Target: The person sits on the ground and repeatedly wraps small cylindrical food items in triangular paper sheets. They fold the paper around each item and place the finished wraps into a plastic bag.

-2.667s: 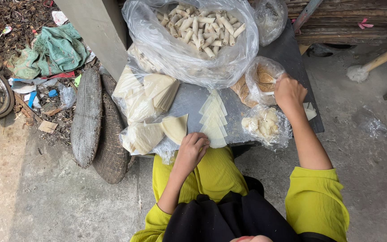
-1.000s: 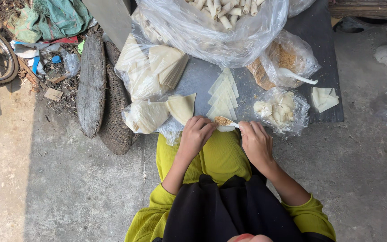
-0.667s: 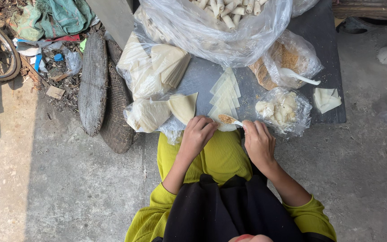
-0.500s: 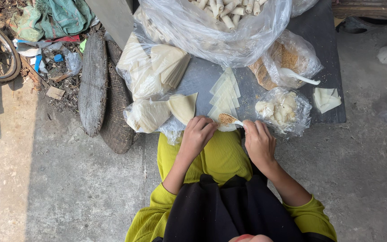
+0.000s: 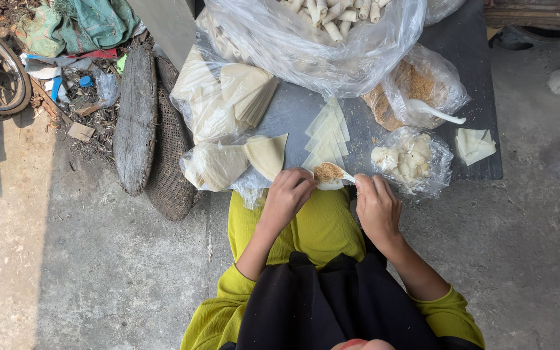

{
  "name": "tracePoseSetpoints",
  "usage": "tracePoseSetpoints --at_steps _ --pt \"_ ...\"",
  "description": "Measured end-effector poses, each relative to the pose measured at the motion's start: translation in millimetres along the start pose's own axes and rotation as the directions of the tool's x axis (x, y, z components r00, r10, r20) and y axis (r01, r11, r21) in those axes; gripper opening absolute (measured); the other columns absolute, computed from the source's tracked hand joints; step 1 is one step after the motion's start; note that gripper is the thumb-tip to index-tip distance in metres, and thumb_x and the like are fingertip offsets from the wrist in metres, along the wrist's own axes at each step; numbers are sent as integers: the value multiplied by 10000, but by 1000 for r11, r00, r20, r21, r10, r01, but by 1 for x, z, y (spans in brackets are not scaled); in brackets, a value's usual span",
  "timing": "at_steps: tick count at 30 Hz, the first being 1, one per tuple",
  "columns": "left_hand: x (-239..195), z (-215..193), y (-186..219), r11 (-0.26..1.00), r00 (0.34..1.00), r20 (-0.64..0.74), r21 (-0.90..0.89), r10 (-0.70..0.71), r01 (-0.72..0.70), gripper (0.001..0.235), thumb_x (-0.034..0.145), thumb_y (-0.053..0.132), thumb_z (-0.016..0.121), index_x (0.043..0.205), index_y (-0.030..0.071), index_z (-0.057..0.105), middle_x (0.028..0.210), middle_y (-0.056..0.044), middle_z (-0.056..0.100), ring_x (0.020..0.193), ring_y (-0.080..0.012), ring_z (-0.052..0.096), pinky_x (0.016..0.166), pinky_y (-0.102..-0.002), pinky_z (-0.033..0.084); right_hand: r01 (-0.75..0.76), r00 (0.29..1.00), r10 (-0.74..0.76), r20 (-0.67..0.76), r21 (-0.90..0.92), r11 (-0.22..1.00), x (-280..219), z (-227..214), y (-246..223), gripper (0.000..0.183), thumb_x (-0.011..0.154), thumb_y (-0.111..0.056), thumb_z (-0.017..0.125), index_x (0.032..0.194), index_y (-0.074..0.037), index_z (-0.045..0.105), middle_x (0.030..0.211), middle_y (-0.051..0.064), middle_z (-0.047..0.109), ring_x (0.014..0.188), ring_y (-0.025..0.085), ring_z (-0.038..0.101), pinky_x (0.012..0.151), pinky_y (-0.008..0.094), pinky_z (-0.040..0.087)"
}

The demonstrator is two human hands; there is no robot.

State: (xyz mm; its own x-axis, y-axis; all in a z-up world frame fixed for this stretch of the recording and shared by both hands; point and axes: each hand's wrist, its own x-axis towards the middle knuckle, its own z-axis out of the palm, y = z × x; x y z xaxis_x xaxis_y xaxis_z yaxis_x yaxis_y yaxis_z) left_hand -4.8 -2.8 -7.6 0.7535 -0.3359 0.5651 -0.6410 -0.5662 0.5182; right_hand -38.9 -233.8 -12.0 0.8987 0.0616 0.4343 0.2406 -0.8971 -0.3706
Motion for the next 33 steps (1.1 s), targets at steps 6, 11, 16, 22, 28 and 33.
tracePoseSetpoints --at_steps 6,11,16,22,28,33 --pt "2 1 0 999 1000 27 -41 16 -15 134 867 70 776 962 41 686 1069 -61 670 1041 -255 664 907 -379 530 -65 998 64 23 37 997 4 -4 -4 115 1006 -100 655 1076 -23 706 853 109 669 690 270 667 563 399 500" --pt "7 -1 1 995 998 56 -101 4 1 190 891 50 749 1066 28 679 1106 -86 675 1047 -284 665 916 -397 537 -133 987 148 -60 207 969 17 -19 17 97 1046 -42 603 1048 9 686 942 114 715 751 192 697 600 294 549" --pt "8 -4 1 978 994 99 -198 -43 62 392 861 40 734 1237 -36 652 1211 -158 647 1095 -337 647 936 -412 530 -295 891 277 -360 6 955 60 -58 81 71 1067 18 631 1072 37 700 976 112 694 691 192 622 558 343 424" --pt "4 0 -8 979 994 108 -204 4 18 346 855 39 766 1191 0 696 1270 -101 680 1161 -292 663 1012 -395 537 -346 932 261 -252 -403 847 128 -53 103 156 989 -139 759 1134 -81 754 1090 112 622 909 273 635 647 414 526" --pt "2 2 -11 979 992 113 -203 48 -24 355 819 18 771 1169 6 710 1263 -85 693 1167 -279 665 1030 -389 530 -156 952 -29 -305 -564 811 106 -61 56 681 924 -263 793 1516 4 588 1456 138 451 1177 256 531 842 388 586" --pt "4 1 -12 976 990 139 -217 31 0 376 814 6 762 1186 17 705 1265 -86 698 1167 -283 661 1030 -390 527 -196 920 203 336 -55 979 15 -37 -2 169 1019 -200 628 1048 -102 763 918 47 776 481 163 600 429 329 463"
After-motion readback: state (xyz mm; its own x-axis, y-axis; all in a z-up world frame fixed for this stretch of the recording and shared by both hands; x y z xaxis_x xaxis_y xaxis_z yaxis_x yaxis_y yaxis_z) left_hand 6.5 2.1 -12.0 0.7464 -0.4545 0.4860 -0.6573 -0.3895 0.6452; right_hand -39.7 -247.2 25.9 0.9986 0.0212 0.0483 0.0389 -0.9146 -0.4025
